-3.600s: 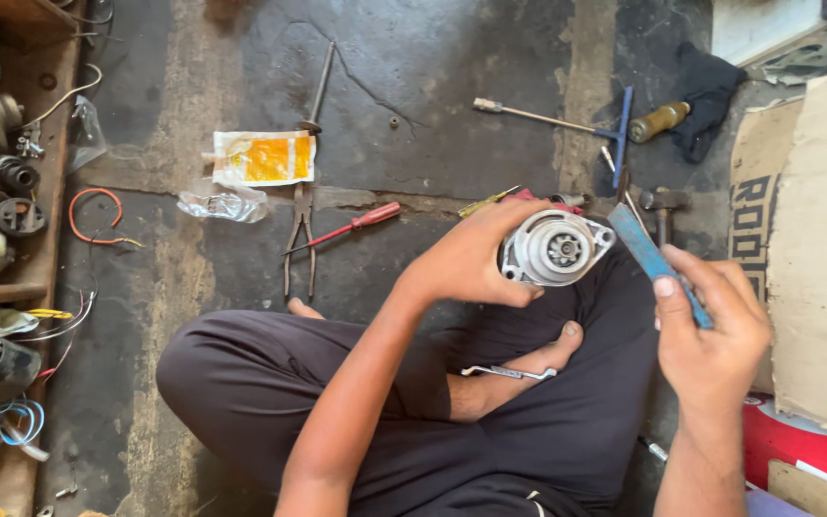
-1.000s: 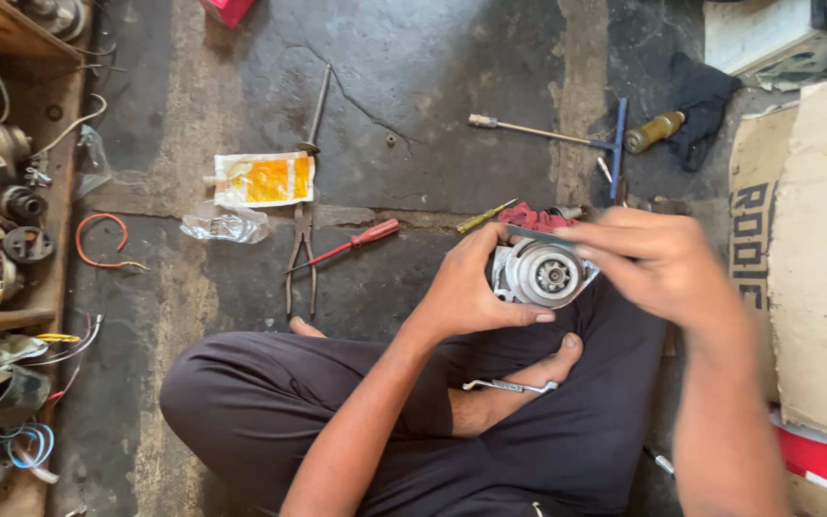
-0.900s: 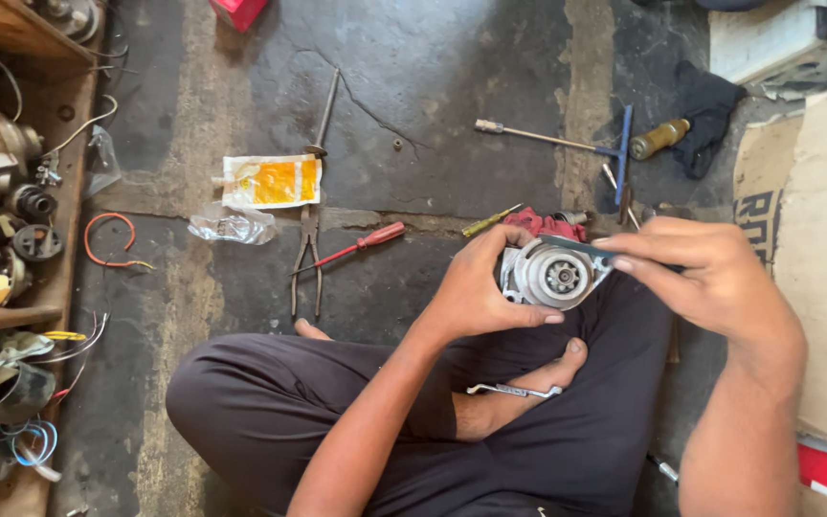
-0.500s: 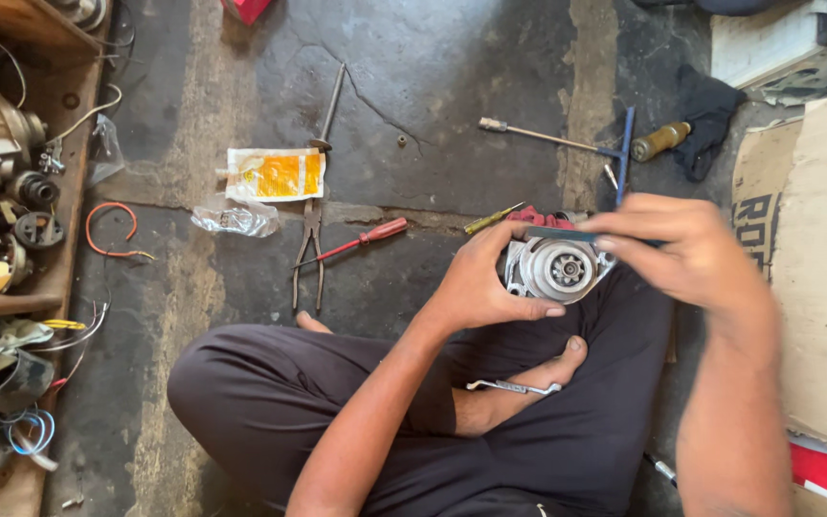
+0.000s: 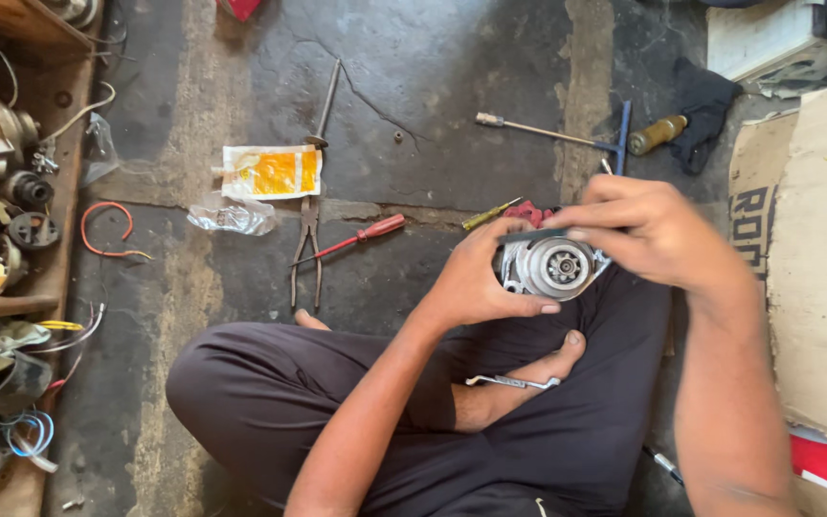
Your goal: The person sits on the floor and uses a metal file to scrape and smooth the surface of a cylindrical motor component. They rotate the component to access different areas and continue filing until the end of the clip.
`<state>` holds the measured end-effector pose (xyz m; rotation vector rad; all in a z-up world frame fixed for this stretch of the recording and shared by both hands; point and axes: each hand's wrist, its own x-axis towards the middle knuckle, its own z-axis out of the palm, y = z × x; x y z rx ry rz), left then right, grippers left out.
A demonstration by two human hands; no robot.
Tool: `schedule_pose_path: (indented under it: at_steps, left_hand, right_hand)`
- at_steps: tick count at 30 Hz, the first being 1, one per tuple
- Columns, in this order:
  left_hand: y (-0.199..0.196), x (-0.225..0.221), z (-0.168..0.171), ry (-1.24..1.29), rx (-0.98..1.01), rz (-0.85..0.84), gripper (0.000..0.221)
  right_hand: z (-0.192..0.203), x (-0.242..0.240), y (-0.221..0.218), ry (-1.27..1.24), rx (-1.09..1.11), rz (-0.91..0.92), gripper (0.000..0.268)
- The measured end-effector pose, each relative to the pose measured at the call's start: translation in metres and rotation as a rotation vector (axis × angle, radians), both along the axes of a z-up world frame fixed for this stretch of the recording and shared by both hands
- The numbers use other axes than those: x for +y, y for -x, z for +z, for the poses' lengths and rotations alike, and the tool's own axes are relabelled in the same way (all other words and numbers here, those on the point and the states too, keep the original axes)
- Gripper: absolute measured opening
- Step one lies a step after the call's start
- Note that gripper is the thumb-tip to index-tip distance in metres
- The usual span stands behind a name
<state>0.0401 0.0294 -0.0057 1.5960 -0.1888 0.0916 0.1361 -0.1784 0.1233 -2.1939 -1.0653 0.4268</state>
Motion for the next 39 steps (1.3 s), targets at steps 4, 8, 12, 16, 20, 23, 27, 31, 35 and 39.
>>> schedule_pose_path:
  at_steps: [4, 8, 12, 16, 20, 23, 27, 31, 35, 39]
  left_hand:
    - [-0.002, 0.002, -0.002, -0.058, 0.014, 0.019, 0.088]
    - [-0.001, 0.001, -0.004, -0.066, 0.013, -0.01, 0.091]
    - [-0.003, 0.002, -0.001, -0.034, -0.002, 0.001, 0.087]
    - [-0.001, 0.002, -0.002, -0.036, 0.033, -0.003, 0.085]
    - [-0.002, 0.0, 0.0, -0.001, 0.041, -0.015, 0.083]
    - [-0.005, 0.003, 0.001, -0.039, -0.014, 0.016, 0.084]
    - [-0.001, 0.001, -0.001, -0.02, 0.062, -0.011, 0.084]
    - [-0.003, 0.001, 0.001, 0.011, 0.031, -0.022, 0.084]
    - [-0.003, 0.004, 0.001, -0.029, 0.011, -0.004, 0.082]
    - [-0.002, 0.002, 0.001, 0.022, 0.038, -0.039, 0.081]
  right_hand:
    - [0.0, 0.008, -0.003, 0.05, 0.007, -0.134, 0.029]
    - [0.002, 0.015, -0.001, -0.01, -0.015, -0.032, 0.028]
    - [0.008, 0.015, -0.003, 0.01, 0.033, -0.063, 0.031]
    - [-0.003, 0.011, -0.005, -0.015, 0.023, -0.102, 0.03]
    - [-0.007, -0.006, -0.006, 0.002, 0.041, 0.005, 0.033]
    - [-0.007, 0.002, -0.012, 0.033, 0.049, -0.183, 0.029]
    - [-0.006, 0.008, -0.011, -0.01, -0.003, 0.004, 0.031]
    - [-0.001, 0.002, -0.008, 0.04, 0.009, -0.056, 0.031]
    - [0.0, -0.004, -0.015, 0.053, 0.047, -0.223, 0.03]
    - [-0.003, -0.016, -0.014, 0.079, 0.013, -0.103, 0.031]
